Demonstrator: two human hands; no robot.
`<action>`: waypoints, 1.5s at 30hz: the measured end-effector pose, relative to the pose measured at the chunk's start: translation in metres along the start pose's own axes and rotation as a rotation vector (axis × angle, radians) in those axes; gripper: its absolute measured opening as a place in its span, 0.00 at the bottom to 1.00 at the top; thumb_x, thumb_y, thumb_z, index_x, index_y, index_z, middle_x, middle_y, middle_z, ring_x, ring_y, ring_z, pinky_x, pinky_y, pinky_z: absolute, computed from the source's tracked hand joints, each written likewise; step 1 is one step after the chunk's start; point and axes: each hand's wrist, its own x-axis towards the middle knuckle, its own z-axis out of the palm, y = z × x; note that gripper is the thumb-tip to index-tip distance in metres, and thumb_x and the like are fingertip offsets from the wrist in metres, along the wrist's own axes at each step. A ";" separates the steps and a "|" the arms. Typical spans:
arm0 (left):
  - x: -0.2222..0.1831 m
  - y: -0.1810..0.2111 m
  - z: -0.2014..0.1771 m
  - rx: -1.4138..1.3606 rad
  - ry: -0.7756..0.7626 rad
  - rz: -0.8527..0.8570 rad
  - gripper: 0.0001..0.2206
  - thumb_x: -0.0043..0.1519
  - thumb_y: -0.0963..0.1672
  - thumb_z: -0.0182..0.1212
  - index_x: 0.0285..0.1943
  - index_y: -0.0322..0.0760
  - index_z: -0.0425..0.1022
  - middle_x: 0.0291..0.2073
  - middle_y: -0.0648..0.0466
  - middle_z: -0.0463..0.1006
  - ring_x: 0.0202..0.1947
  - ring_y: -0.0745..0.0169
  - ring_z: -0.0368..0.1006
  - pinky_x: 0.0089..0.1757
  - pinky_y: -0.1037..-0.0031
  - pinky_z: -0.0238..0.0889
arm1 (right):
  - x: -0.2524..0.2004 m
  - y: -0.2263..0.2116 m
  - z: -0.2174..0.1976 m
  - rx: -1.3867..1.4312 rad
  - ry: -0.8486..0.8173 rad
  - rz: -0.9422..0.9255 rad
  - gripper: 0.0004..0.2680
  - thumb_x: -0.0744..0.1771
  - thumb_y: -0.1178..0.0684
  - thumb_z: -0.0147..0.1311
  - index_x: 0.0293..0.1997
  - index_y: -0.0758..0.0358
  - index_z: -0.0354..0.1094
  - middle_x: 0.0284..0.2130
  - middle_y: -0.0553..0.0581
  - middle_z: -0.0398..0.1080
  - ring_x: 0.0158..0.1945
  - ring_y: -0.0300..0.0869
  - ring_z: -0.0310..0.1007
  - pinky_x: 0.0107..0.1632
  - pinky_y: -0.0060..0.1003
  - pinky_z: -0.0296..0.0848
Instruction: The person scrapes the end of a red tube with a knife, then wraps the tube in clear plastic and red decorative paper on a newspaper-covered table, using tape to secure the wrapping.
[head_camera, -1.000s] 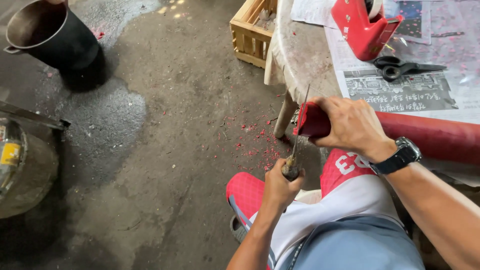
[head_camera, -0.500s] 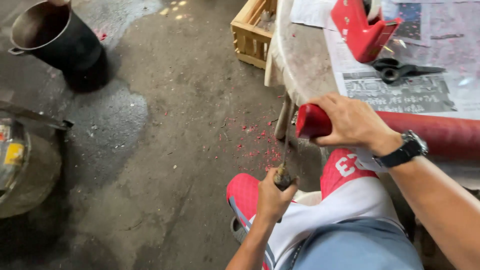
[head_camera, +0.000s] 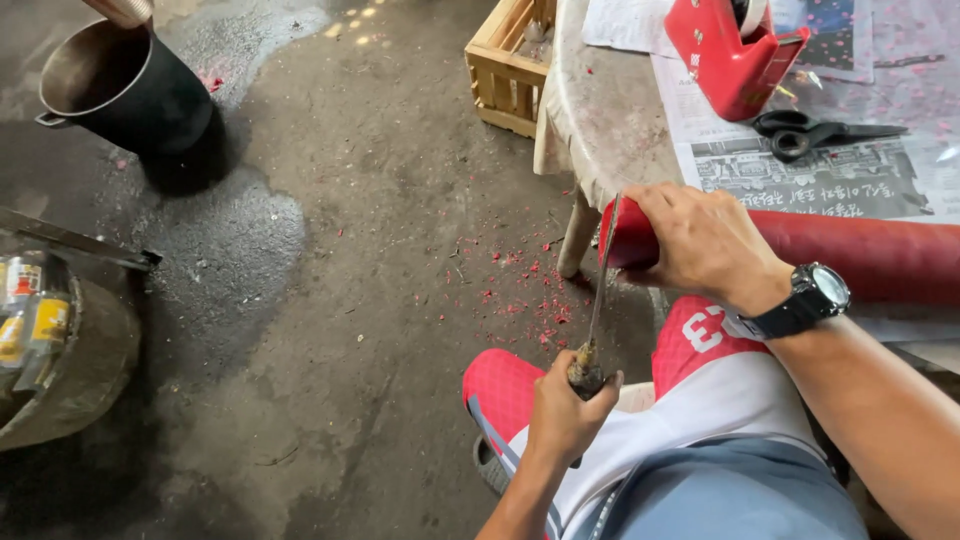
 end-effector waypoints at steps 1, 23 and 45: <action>0.000 0.000 -0.001 0.003 -0.001 -0.005 0.12 0.46 0.49 0.59 0.31 0.41 0.67 0.19 0.59 0.70 0.21 0.70 0.63 0.28 0.78 0.59 | 0.000 -0.001 0.001 0.005 -0.003 0.002 0.29 0.50 0.35 0.59 0.50 0.57 0.56 0.36 0.56 0.67 0.38 0.48 0.68 0.33 0.43 0.68; 0.028 -0.018 0.007 -0.008 0.033 -0.037 0.13 0.41 0.48 0.62 0.31 0.41 0.69 0.18 0.44 0.72 0.24 0.49 0.72 0.26 0.69 0.63 | 0.002 -0.002 0.011 -0.074 -0.037 0.114 0.28 0.49 0.30 0.54 0.48 0.49 0.59 0.36 0.47 0.68 0.39 0.42 0.70 0.37 0.38 0.67; 0.039 -0.003 0.004 -0.006 0.028 0.082 0.11 0.45 0.47 0.55 0.32 0.39 0.66 0.18 0.53 0.71 0.19 0.61 0.63 0.27 0.71 0.57 | 0.004 -0.007 0.002 -0.014 -0.052 0.068 0.26 0.50 0.38 0.57 0.49 0.52 0.61 0.35 0.56 0.70 0.36 0.51 0.70 0.35 0.45 0.66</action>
